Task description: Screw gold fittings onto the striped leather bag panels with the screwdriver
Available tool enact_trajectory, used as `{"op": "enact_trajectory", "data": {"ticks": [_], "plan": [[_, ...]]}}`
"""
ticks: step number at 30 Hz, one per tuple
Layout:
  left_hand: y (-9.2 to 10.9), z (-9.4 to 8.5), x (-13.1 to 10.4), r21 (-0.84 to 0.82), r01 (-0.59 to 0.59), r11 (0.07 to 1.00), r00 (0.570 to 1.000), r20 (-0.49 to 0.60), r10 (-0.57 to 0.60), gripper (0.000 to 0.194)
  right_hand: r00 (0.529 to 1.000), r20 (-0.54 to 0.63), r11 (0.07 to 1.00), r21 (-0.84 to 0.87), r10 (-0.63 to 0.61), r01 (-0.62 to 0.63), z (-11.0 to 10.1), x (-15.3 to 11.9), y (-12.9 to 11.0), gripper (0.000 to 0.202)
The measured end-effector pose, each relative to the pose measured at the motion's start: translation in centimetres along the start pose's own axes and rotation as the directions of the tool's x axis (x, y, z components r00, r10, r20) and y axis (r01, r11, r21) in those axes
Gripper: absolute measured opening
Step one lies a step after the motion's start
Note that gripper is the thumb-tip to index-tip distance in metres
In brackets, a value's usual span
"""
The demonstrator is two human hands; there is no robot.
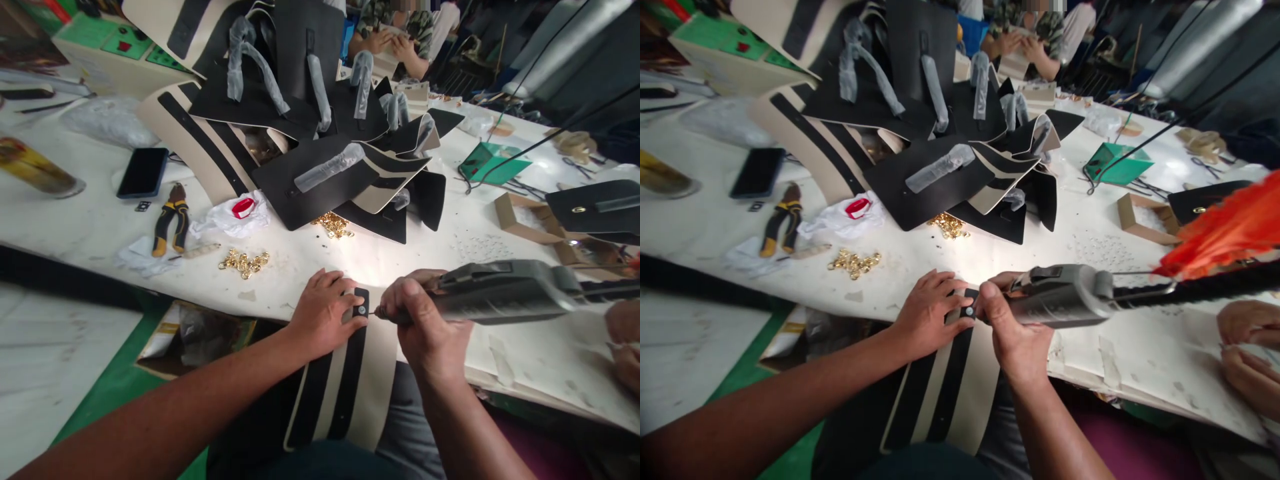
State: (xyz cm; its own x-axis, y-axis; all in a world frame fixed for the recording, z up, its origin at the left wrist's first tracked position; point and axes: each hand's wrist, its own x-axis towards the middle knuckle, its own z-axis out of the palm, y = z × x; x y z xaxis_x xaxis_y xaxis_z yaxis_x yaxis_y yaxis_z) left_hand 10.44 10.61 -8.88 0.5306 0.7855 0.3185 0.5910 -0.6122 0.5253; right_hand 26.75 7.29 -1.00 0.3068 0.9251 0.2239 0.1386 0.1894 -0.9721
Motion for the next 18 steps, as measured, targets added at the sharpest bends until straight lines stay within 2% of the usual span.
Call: {"op": "enact_trajectory", "data": {"ticks": [3, 11, 18], "plan": [[0.0, -0.1, 0.0, -0.008, 0.008, 1.000, 1.000, 0.016, -0.008, 0.026, 0.999, 0.043, 0.999, -0.046, 0.009, -0.007, 0.7, 0.2, 1.1, 0.038], [0.1, -0.2, 0.0, -0.025, 0.028, 0.999, 0.999, 0.030, -0.027, 0.025, 0.999, 0.049, 1.000, 0.014, 0.002, -0.003, 0.9, 0.3, 2.3, 0.039], [0.2, -0.3, 0.1, -0.032, 0.039, 0.999, 0.999, 0.039, -0.038, 0.026, 0.996, 0.072, 0.997, 0.047, -0.062, 0.059, 0.9, 0.4, 2.8, 0.035]]}}
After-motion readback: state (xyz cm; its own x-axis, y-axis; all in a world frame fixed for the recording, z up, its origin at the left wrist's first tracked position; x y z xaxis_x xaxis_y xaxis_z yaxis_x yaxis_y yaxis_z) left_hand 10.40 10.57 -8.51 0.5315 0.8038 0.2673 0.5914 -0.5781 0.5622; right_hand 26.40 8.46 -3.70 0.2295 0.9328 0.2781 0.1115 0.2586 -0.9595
